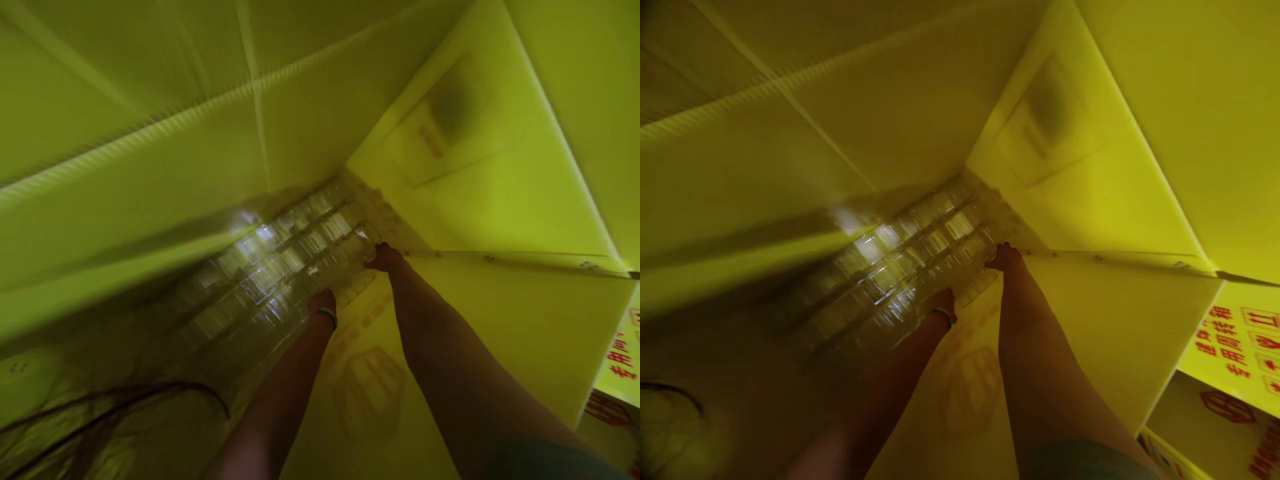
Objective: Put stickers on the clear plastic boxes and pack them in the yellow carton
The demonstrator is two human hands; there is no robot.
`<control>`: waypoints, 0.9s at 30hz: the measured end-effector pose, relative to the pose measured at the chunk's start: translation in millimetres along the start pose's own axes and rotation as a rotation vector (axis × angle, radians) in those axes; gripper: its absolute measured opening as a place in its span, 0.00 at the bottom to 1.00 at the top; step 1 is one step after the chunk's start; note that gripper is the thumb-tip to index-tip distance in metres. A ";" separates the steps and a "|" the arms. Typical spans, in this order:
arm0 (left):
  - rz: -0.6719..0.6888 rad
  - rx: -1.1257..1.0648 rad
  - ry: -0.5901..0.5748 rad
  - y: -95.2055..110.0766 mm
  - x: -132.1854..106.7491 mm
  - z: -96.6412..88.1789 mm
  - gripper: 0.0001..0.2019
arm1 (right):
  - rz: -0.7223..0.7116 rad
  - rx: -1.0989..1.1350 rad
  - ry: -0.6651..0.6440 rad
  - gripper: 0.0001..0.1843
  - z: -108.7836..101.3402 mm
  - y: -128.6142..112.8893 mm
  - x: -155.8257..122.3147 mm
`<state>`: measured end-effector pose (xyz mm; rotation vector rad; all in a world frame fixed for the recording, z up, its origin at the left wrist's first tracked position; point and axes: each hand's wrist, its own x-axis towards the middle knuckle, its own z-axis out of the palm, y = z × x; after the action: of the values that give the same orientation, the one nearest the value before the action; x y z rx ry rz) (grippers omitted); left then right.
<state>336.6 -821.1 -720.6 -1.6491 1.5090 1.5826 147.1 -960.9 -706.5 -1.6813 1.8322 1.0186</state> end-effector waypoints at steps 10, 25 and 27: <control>0.028 0.068 0.022 -2.4 -10.2 -0.7 0.19 | 0.108 0.060 0.067 0.47 7.4 -12.6 -20.3; 0.098 0.130 -0.012 3.8 -17.1 -12.1 0.27 | 0.254 0.088 0.037 0.50 -5.8 -19.9 -13.4; 0.123 0.137 -0.002 8.3 -28.3 -17.2 0.36 | 0.261 0.080 0.022 0.49 -17.4 -17.9 -20.5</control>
<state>343.6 -826.8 -687.7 -1.5050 1.7062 1.5041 170.4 -960.7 -684.0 -1.4388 2.1188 1.0155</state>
